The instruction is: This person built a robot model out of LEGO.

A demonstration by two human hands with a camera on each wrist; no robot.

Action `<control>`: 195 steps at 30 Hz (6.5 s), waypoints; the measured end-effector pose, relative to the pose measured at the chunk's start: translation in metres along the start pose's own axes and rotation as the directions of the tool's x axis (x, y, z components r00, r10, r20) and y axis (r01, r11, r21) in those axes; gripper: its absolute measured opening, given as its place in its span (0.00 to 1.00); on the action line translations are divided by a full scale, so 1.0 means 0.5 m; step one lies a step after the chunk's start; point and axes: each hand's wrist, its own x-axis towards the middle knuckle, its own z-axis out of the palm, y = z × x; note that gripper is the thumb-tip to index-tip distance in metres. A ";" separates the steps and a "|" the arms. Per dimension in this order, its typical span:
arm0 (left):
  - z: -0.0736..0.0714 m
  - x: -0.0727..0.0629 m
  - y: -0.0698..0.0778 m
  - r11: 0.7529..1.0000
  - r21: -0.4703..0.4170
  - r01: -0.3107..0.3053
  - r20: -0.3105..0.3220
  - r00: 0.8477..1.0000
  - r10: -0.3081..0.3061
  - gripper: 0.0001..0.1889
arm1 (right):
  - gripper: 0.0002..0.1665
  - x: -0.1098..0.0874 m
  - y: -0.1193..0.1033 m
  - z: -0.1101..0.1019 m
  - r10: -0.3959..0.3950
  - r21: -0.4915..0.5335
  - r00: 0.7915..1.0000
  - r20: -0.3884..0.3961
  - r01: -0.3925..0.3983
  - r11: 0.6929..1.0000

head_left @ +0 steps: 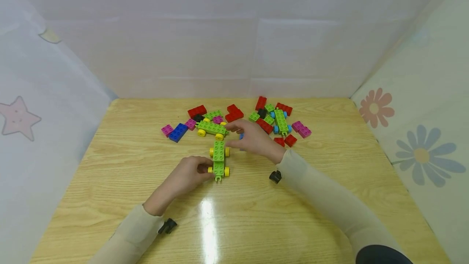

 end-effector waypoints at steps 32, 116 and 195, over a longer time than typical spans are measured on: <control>-0.009 -0.004 0.001 1.000 0.014 0.020 -0.003 1.000 -0.020 0.22 | 0.36 -0.067 0.090 -0.097 0.104 0.070 0.985 -0.138 -0.095 0.993; -0.010 -0.004 0.001 1.000 0.022 0.013 -0.009 1.000 -0.012 0.21 | 0.34 -0.183 0.211 -0.175 0.390 0.053 0.881 -0.269 -0.391 0.919; -0.010 0.020 0.021 0.975 -0.210 0.071 -0.162 0.981 -0.107 0.24 | 0.19 0.021 -0.025 0.047 0.000 -0.019 1.000 -0.008 0.000 1.000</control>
